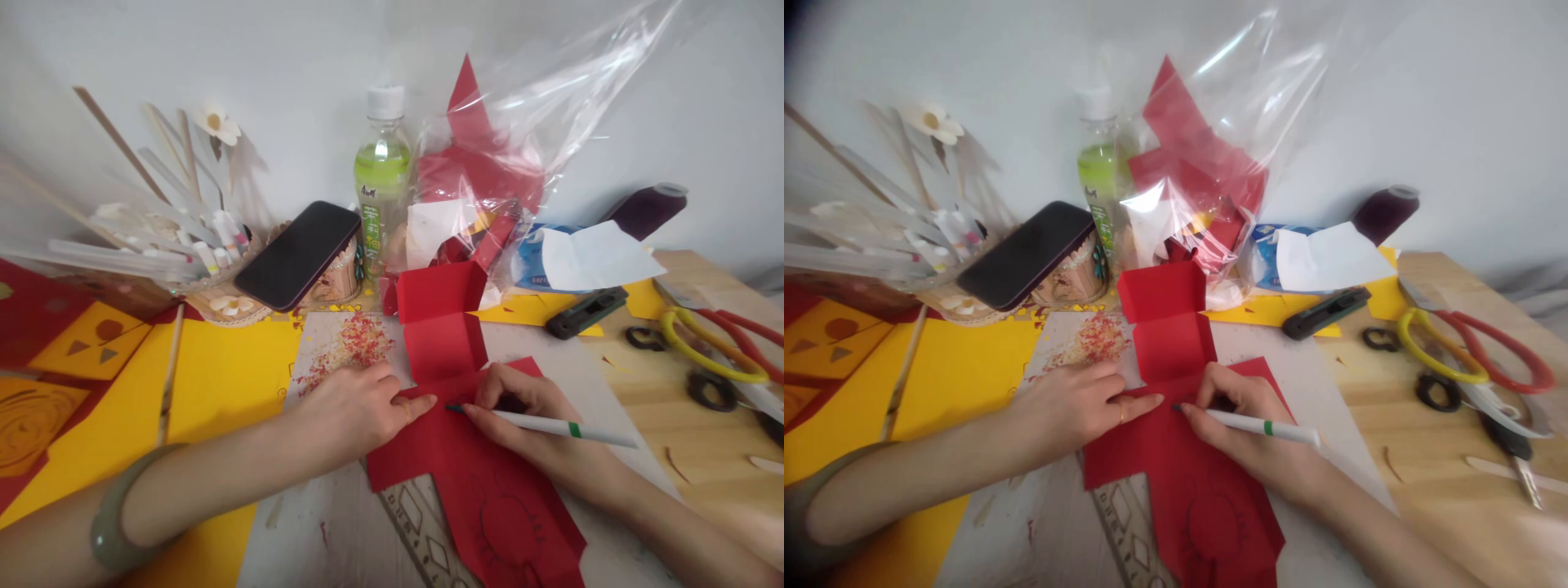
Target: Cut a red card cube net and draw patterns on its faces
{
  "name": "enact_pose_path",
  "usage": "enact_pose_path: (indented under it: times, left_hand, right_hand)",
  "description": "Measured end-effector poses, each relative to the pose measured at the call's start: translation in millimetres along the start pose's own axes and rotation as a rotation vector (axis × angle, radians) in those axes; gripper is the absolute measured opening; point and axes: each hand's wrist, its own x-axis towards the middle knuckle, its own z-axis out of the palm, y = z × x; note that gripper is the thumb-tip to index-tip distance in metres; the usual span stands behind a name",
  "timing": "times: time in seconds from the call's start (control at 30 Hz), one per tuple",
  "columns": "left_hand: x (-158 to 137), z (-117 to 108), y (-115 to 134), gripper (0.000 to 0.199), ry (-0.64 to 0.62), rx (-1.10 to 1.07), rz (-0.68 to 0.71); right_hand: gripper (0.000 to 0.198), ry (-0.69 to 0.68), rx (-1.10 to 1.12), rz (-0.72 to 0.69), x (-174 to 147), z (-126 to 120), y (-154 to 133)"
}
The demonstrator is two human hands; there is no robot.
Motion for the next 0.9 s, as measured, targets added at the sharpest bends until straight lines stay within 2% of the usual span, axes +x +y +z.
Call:
enact_pose_path:
  times: [0.17, 0.9]
  left_hand:
    - [0.4, -0.6, -0.1, 0.043, -0.015, -0.003, -0.004]
    - [-0.2, 0.7, -1.8, 0.04, -0.008, -0.03, 0.006]
  right_hand:
    - [0.028, -0.06, 0.0, -0.025, -0.7, -1.1, -2.2]
    - [0.027, -0.048, -0.017, -0.053, 0.4, -1.2, -4.3]
